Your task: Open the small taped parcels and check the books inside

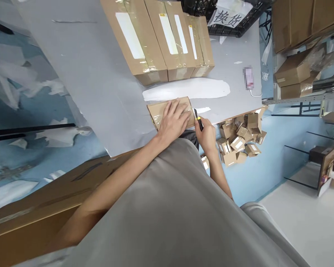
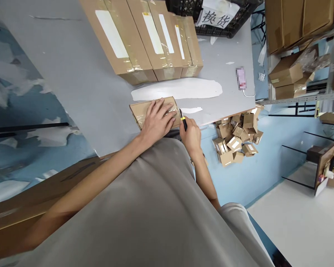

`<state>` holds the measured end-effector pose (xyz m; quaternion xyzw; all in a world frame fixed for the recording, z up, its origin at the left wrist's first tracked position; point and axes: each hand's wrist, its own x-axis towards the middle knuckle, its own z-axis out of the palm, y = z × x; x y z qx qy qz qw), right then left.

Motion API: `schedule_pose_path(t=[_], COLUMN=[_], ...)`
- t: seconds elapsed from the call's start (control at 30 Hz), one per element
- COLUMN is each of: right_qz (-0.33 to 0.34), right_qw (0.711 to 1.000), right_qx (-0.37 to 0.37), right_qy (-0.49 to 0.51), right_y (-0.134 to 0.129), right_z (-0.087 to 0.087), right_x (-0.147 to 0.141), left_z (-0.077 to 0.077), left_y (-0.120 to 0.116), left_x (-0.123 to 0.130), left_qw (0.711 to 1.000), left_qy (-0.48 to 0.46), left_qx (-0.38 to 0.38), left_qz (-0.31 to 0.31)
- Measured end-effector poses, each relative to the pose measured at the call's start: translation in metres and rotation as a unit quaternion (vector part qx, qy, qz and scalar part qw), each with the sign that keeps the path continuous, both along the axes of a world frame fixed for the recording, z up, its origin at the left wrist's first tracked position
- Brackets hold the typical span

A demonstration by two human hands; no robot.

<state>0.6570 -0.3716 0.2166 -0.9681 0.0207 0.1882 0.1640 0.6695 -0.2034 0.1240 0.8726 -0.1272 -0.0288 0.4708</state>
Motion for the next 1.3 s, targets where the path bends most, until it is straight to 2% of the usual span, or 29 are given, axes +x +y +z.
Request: schedule_pose_path(t=[0.23, 0.53, 0.7, 0.9, 1.17, 1.23, 1.3], right_qz=[0.021, -0.002, 0.009, 0.005, 0.003, -0.02, -0.058], right_qw=[0.999, 0.984, 0.978, 0.967, 0.972, 0.982, 0.989], right_qx=[-0.021, -0.145, -0.173, -0.193, -0.17, -0.145, -0.112], right_qy=[0.034, 0.104, 0.118, 0.168, 0.162, 0.119, 0.071], right_y=[0.011, 0.04, 0.049, 0.042, 0.025, 0.01, -0.007], right_z=[0.001, 0.024, 0.027, 0.029, 0.05, 0.042, 0.019], right_x=[0.016, 0.014, 0.023, 0.014, -0.005, -0.006, -0.001], left_z=[-0.002, -0.005, -0.006, -0.008, -0.004, -0.002, -0.002], left_y=[0.001, 0.0, -0.002, -0.002, 0.01, 0.021, 0.037], left_x=[0.002, 0.0, -0.003, -0.005, 0.0, -0.003, -0.011], left_qw=[1.0, 0.999, 0.999, 0.999, 1.0, 1.0, 0.999], left_qy=[-0.009, -0.009, -0.005, -0.003, -0.003, -0.002, 0.001], left_qx=[-0.016, -0.032, -0.037, -0.033, -0.023, -0.02, -0.013], left_qz=[-0.001, 0.004, 0.007, 0.009, 0.005, 0.015, 0.031])
